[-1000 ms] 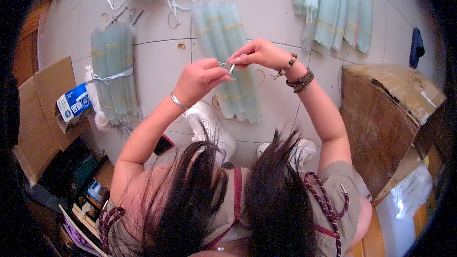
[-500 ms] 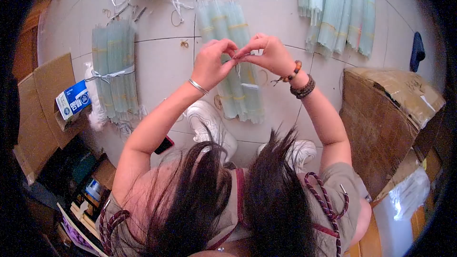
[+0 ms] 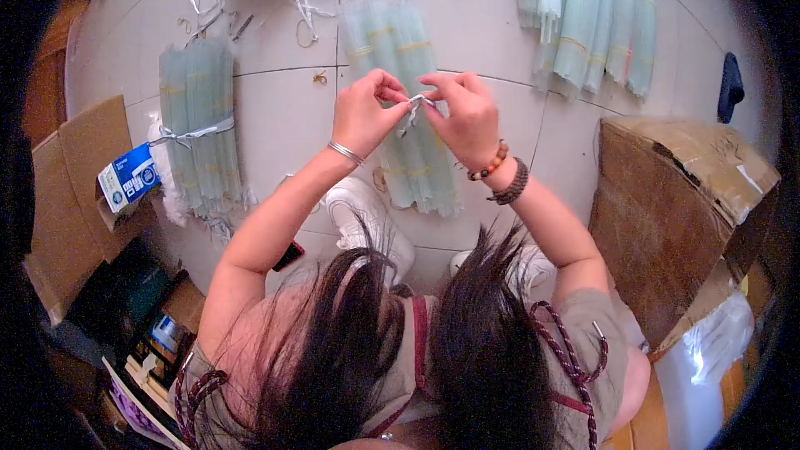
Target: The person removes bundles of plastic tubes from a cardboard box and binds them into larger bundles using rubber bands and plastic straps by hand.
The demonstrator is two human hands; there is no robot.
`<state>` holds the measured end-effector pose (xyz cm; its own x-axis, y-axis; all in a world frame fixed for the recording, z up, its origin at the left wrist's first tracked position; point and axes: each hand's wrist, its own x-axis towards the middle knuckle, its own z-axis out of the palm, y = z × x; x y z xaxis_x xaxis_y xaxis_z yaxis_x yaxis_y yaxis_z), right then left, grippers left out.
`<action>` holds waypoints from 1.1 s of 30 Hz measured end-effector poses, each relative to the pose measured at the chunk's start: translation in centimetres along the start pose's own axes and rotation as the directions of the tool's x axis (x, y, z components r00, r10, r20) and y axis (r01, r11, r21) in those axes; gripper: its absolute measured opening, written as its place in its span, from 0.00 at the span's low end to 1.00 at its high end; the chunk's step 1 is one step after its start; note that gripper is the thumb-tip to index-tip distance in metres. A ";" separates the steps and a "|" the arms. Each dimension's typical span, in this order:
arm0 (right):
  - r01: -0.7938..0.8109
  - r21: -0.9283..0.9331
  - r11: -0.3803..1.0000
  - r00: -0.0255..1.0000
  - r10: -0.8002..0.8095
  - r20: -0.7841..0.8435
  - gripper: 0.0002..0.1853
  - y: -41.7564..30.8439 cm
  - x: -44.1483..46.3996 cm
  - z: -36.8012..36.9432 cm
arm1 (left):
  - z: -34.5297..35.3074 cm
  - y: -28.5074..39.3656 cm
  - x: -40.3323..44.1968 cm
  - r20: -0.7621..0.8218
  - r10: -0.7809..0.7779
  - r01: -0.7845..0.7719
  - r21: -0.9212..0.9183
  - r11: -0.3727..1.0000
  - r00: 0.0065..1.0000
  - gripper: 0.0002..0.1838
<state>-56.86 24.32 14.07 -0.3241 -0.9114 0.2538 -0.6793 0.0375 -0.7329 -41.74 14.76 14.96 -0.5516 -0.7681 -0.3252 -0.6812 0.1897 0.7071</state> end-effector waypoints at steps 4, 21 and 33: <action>0.103 -0.020 0.994 0.990 -0.105 -0.099 0.15 0.9 -0.1 2.3 | -1.0 -1.2 0.3 0.115 0.115 -0.086 -0.232 0.969 0.987 0.14; 0.398 0.022 0.917 0.915 -0.398 0.070 0.11 2.5 1.9 -0.6 | -3.3 -1.5 3.8 0.343 0.730 -0.807 0.259 0.532 0.591 0.14; -0.533 -0.056 0.844 0.726 0.490 0.482 0.37 5.9 -3.3 3.6 | 1.8 -11.1 -3.3 0.111 -0.281 0.299 -0.219 0.929 0.953 0.35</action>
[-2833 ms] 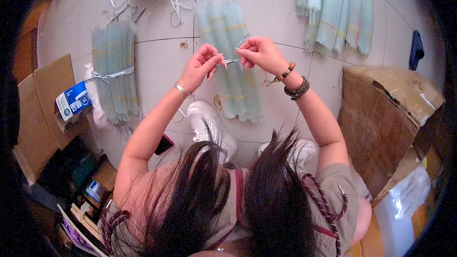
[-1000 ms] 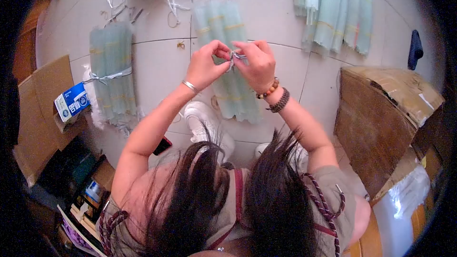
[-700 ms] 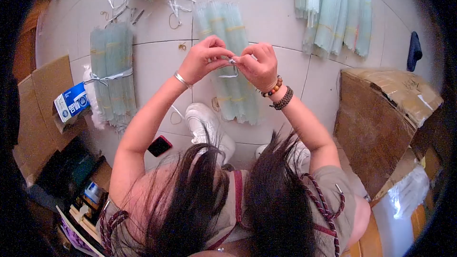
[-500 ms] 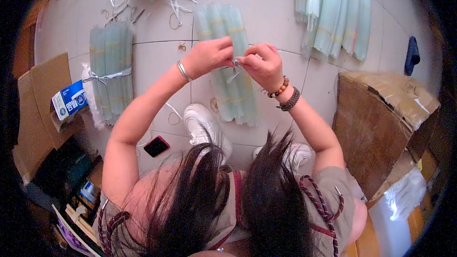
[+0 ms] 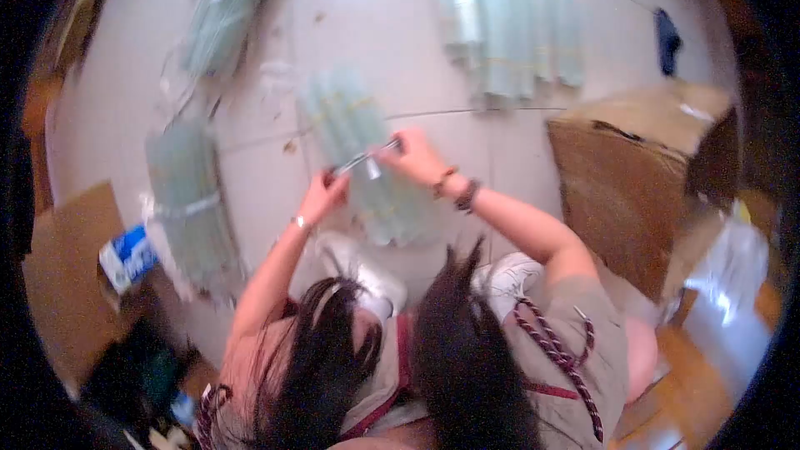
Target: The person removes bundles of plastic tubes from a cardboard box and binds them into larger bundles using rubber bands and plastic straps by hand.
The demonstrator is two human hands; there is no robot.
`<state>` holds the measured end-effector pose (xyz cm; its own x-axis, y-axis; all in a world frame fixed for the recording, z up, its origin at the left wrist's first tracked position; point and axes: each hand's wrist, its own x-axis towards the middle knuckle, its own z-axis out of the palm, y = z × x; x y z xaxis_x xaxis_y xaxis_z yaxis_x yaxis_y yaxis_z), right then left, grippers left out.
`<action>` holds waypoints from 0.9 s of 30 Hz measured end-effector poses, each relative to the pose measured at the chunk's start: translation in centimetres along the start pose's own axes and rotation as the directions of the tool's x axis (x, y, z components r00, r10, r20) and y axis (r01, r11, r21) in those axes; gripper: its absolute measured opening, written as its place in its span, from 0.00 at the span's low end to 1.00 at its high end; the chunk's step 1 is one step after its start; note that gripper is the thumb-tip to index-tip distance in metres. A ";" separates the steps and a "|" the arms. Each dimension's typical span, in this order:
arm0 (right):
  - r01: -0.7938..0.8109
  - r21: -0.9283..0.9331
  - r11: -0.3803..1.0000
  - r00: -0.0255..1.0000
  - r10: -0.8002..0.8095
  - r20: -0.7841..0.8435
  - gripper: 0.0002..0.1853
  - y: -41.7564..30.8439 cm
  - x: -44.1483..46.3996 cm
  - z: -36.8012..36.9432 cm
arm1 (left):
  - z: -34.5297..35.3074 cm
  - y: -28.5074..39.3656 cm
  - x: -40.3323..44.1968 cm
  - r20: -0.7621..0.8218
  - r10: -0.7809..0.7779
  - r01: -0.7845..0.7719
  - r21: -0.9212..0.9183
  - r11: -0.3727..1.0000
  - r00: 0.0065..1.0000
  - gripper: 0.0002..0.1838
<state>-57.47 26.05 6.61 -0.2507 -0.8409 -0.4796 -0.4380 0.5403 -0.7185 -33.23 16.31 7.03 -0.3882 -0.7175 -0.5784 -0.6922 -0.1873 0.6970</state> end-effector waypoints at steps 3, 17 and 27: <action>-0.078 0.334 0.939 0.991 0.038 0.125 0.51 -5.5 -1.2 -1.1 | 1.3 2.0 -1.0 0.151 -0.119 0.120 0.003 0.993 0.981 0.39; 0.217 0.280 0.935 0.951 -0.138 -0.276 0.43 -14.7 -9.0 -20.8 | -1.8 24.8 -7.3 -0.071 0.528 -0.523 0.080 0.849 0.846 0.26; 0.584 0.505 0.636 0.756 -0.199 -0.624 0.31 -13.0 -31.6 -43.5 | 8.3 55.4 -19.4 0.413 0.903 -0.921 -0.296 0.252 0.115 0.40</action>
<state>-81.39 44.29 52.95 -0.6410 -0.7617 0.0945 0.0111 -0.1323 -0.9912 -69.06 25.37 53.32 -0.9213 0.0256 0.3881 0.3629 0.4154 0.8341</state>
